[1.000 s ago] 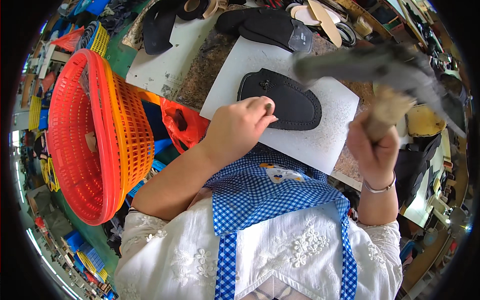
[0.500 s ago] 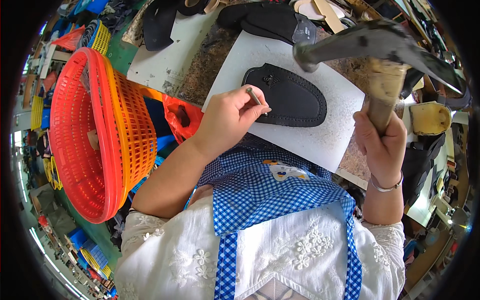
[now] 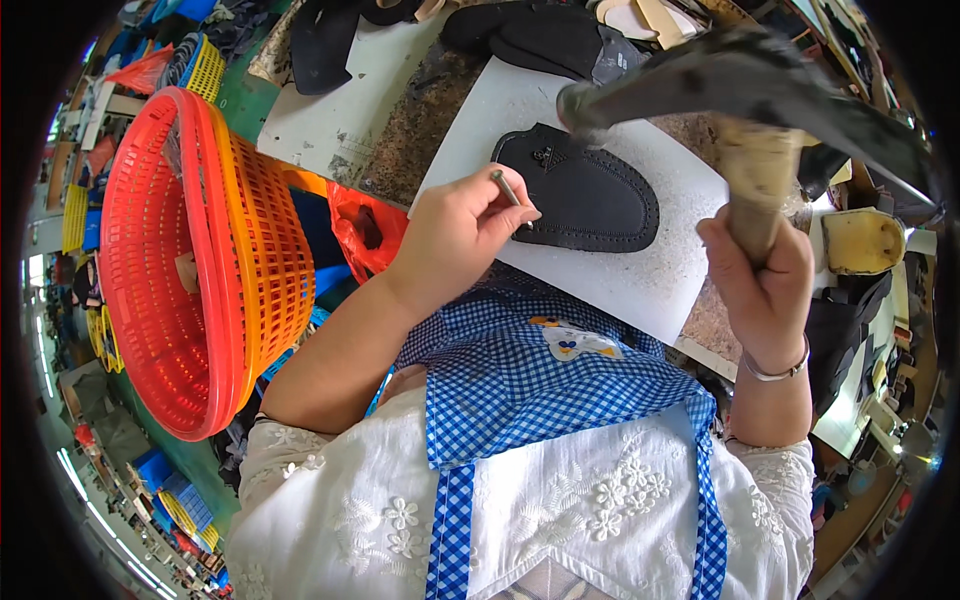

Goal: The person uses a hammer and a metal punch to create indentations or holes in leather straps and shoe outsoles at a manufacturing workbench.

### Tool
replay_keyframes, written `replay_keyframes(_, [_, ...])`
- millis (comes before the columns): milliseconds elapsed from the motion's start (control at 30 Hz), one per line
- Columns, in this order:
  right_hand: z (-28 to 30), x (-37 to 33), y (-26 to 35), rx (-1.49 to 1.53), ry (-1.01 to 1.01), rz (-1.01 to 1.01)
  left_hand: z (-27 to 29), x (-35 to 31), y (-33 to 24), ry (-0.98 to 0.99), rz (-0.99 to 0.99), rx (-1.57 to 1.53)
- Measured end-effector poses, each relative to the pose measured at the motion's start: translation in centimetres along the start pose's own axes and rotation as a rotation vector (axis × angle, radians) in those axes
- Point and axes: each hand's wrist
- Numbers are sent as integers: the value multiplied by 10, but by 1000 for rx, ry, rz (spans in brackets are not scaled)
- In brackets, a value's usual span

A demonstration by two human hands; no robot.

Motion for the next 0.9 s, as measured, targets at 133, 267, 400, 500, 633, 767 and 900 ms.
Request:
replay_keyframes(133, [-3,4,0,-150,135,200,-7,-5,-5,-44,-244,381])
replay_keyframes(267, [-4,6,-2,-294,221,195,-1,0,1,-72,-124,124])
replay_keyframes(400, [-3,3,0,-74,92,35,6,-2,4,-33,38,-110])
replay_keyframes(500, [-5,4,2,46,5,50,5,-5,-2,1,-6,111])
replay_keyframes(633, [-9,7,0,-321,323,212,1,-6,-5,-83,-445,537])
replay_keyframes(767, [-13,3,-4,-223,178,129,10,-3,6,-62,144,-236])
replay_keyframes(900, [-10,1,-1,-107,85,33,16,-4,11,38,22,-118])
Point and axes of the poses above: each hand's wrist, its own x-axis towards the middle knuckle, its own z-axis out of the back of the hand, y = z × x, and after that the axes turned 2 degrees about z, right-handed
